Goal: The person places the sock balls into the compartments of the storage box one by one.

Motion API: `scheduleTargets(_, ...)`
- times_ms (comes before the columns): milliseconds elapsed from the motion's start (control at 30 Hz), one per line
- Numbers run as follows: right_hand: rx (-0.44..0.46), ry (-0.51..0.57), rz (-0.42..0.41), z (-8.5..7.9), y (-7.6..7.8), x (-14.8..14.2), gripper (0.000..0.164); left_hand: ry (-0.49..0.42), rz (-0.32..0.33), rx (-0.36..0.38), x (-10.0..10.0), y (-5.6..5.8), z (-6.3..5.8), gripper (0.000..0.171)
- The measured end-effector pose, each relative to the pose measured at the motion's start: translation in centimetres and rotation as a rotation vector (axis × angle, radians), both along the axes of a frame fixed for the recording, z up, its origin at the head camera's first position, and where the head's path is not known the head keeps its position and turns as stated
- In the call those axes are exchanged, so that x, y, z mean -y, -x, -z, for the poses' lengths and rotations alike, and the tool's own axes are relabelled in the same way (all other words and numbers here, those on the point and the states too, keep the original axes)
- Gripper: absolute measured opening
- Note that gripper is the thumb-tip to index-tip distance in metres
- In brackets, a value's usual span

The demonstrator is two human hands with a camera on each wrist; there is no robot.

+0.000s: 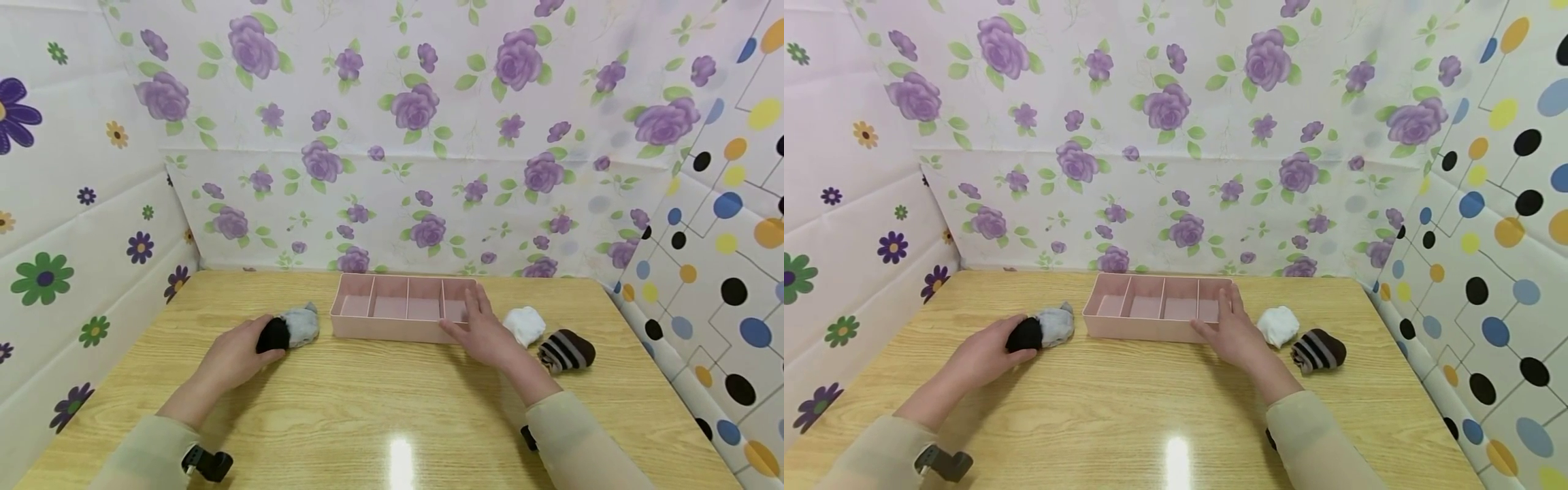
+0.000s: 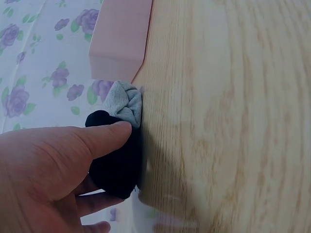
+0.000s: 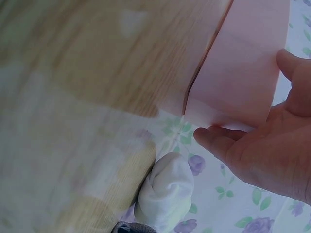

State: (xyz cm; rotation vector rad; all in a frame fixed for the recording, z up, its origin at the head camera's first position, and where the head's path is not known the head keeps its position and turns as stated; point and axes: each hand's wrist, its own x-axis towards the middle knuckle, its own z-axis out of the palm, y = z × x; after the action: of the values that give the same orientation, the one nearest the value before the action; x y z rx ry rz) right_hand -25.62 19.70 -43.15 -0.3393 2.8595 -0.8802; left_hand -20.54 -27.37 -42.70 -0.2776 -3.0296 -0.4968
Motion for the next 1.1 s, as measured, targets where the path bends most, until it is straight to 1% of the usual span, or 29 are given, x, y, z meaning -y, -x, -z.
scheduleTargets(133, -0.005, 0.006, -0.003, -0.9, -0.7, 0.3, 0.106, -0.010, -0.012, 0.008, 0.0, 0.0, -0.1, 0.076)
scheduleTargets(267, -0.002, 0.006, 0.000, -1.3, -1.0, 0.5, 0.105, -0.019, -0.020, -0.021, -0.1, 0.0, -0.5, 0.072)
scheduleTargets(367, -0.001, 0.005, -0.001, -1.3, -1.0, 0.4, 0.106, -0.029, -0.028, -0.050, -0.2, 0.0, -1.2, 0.072)
scheduleTargets(533, -0.002, 0.013, 0.003, -1.3, -1.0, 0.3, 0.107, -0.076, -0.042, -0.066, -1.2, 0.2, -2.6, 0.072)
scheduleTargets(700, -0.016, 0.006, -0.002, -1.2, -0.9, 0.3, 0.109, -0.118, -0.016, -0.093, -2.9, 0.9, -3.8, 0.071)
scheduleTargets(1000, -0.004, 0.006, -0.001, -1.3, -1.1, 0.5, 0.104, -0.145, 0.041, -0.162, -5.8, 2.1, -5.1, 0.068)
scheduleTargets(1100, -0.005, 0.002, -0.002, -1.2, -1.0, 0.4, 0.104, -0.162, 0.063, -0.179, -6.7, 2.6, -5.3, 0.067)
